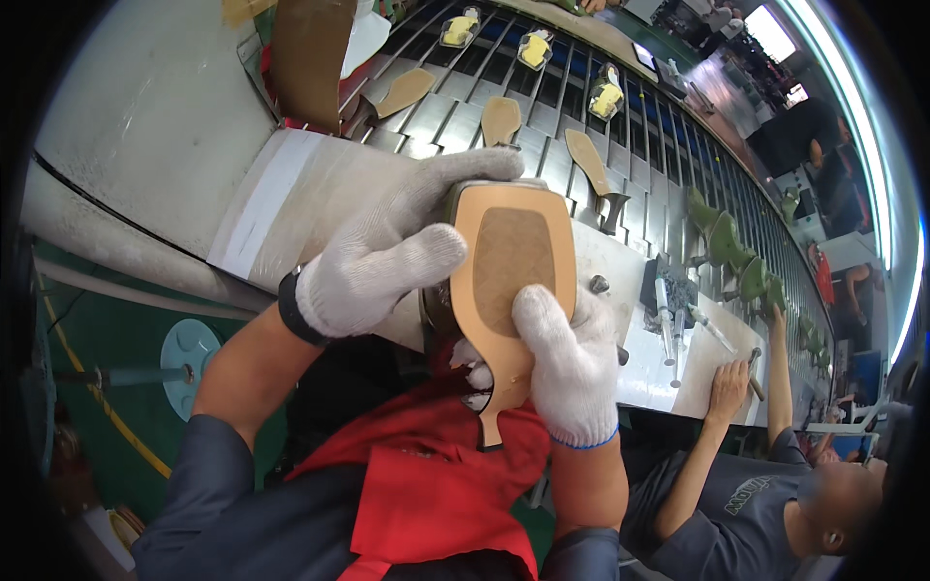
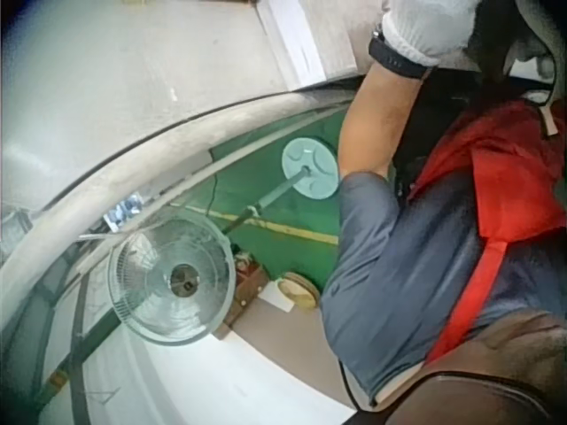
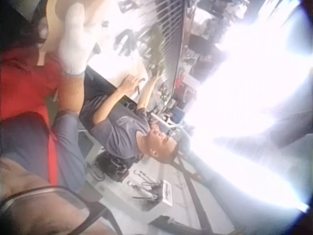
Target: The person takes lasted shoe uppers and soles from a conveyor, attaches and presses each sole onto an upper by hand, hammers around the edges and heels with a hammer, and returns the assembled shoes to the conveyor.
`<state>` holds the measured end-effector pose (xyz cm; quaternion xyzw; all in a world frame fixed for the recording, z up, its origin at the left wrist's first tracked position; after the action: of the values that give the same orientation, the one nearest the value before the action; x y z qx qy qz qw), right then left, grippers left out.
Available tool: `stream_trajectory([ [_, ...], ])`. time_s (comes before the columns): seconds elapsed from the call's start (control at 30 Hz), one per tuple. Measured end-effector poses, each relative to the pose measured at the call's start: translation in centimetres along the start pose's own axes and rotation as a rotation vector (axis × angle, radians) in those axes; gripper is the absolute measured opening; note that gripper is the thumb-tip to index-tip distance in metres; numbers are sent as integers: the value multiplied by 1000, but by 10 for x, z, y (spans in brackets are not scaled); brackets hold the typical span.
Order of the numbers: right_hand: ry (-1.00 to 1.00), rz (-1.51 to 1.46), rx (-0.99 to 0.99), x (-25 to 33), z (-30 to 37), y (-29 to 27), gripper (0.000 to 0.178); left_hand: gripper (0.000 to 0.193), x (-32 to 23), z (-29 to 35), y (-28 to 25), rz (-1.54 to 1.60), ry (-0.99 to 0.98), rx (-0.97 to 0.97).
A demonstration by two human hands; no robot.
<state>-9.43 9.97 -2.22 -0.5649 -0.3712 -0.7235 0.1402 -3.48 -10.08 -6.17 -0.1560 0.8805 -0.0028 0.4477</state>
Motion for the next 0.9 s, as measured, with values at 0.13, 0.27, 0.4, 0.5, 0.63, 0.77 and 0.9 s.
stream_trajectory([
  [0.13,41,3,53,-5,24,8,44,56,-25,23,8,272,-149,-35],
  [0.27,0,233,169,-14,47,7,40,48,-62,45,4,111,-201,-68],
  [0.4,-113,467,324,-16,52,14,24,35,-88,65,7,119,-303,-136],
  [0.5,-255,466,348,-34,52,17,19,25,-89,72,0,163,-347,-159],
  [0.63,-89,485,348,-39,59,28,19,19,-113,64,-13,61,-494,-226],
  [0.77,-195,537,414,-34,47,43,20,21,-114,58,-28,-156,-501,-185],
  [0.9,-181,454,457,-33,36,52,20,23,-115,65,-35,-224,-579,-311],
])
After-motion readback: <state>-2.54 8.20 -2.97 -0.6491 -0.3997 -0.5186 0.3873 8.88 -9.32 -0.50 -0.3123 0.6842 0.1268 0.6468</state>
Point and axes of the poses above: each hand's wrist, its own z-axis away from the middle knuckle, its own y-axis out of the palm, x = y × z, the point moved 1 cm from there along -z, towards the middle knuckle, and after that the axes turned 15 degrees about -z, right-handed, at the moved point
